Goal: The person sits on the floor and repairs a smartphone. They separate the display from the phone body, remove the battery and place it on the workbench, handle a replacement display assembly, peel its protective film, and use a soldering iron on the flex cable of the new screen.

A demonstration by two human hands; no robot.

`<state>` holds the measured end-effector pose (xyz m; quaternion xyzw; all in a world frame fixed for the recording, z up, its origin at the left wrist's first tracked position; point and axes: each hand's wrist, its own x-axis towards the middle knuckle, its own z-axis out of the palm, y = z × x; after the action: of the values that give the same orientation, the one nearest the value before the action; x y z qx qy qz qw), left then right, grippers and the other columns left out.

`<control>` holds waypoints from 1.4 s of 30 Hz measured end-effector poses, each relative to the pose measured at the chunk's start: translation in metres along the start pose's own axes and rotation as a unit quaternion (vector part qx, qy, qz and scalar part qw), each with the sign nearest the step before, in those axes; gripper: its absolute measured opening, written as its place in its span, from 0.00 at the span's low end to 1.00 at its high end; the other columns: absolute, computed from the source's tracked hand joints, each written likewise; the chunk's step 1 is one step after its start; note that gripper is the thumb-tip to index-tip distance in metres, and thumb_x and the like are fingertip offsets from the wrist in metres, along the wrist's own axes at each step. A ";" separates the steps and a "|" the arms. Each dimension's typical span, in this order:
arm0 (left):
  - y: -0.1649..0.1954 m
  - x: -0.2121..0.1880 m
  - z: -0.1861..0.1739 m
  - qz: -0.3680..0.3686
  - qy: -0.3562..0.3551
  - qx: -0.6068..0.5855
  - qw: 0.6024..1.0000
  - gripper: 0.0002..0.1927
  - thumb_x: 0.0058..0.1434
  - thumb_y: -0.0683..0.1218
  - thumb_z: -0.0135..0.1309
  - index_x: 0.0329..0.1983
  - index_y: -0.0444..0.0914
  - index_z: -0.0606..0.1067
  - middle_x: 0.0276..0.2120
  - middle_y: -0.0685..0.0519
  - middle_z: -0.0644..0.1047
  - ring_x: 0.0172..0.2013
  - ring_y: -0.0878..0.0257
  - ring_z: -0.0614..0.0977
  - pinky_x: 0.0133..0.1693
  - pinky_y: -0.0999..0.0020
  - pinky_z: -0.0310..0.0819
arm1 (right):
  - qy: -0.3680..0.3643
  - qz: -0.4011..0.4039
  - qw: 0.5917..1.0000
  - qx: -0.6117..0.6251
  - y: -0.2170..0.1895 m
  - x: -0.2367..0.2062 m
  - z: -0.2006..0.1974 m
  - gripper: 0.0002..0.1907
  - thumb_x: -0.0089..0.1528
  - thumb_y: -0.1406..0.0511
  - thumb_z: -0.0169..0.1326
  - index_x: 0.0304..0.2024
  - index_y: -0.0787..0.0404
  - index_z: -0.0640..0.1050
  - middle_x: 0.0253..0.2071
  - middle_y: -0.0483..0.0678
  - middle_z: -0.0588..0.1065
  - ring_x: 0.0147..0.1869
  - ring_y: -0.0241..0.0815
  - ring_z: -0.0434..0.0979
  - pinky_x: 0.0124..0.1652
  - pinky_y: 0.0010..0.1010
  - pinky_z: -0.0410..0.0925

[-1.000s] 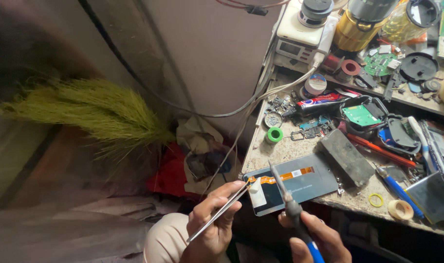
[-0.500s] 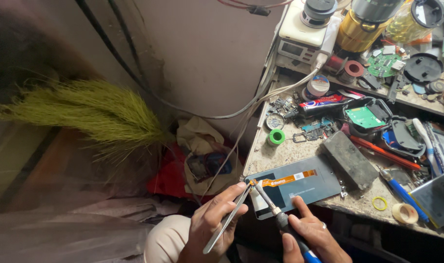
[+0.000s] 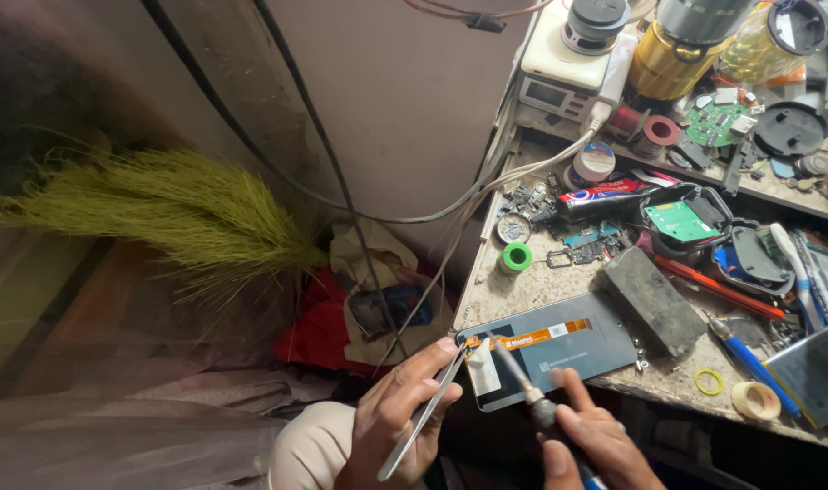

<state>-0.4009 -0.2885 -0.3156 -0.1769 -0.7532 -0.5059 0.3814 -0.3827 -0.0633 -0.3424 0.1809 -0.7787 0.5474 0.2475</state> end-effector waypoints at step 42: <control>0.070 0.004 -0.008 -0.475 -0.100 -0.075 0.871 0.21 0.63 0.52 0.62 0.20 0.34 0.76 0.14 0.61 0.68 0.20 0.77 0.63 0.21 0.74 0.58 | -0.311 -0.159 0.933 -0.093 -0.111 0.102 -0.020 0.21 0.54 0.74 0.59 0.50 0.61 0.73 0.39 0.47 0.78 0.48 0.53 0.78 0.44 0.40 0.71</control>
<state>-0.3542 -0.2662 -0.2671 0.1242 -0.7407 -0.6602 0.0031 -0.4004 -0.0823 -0.1928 0.4398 -0.8249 0.3427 0.0929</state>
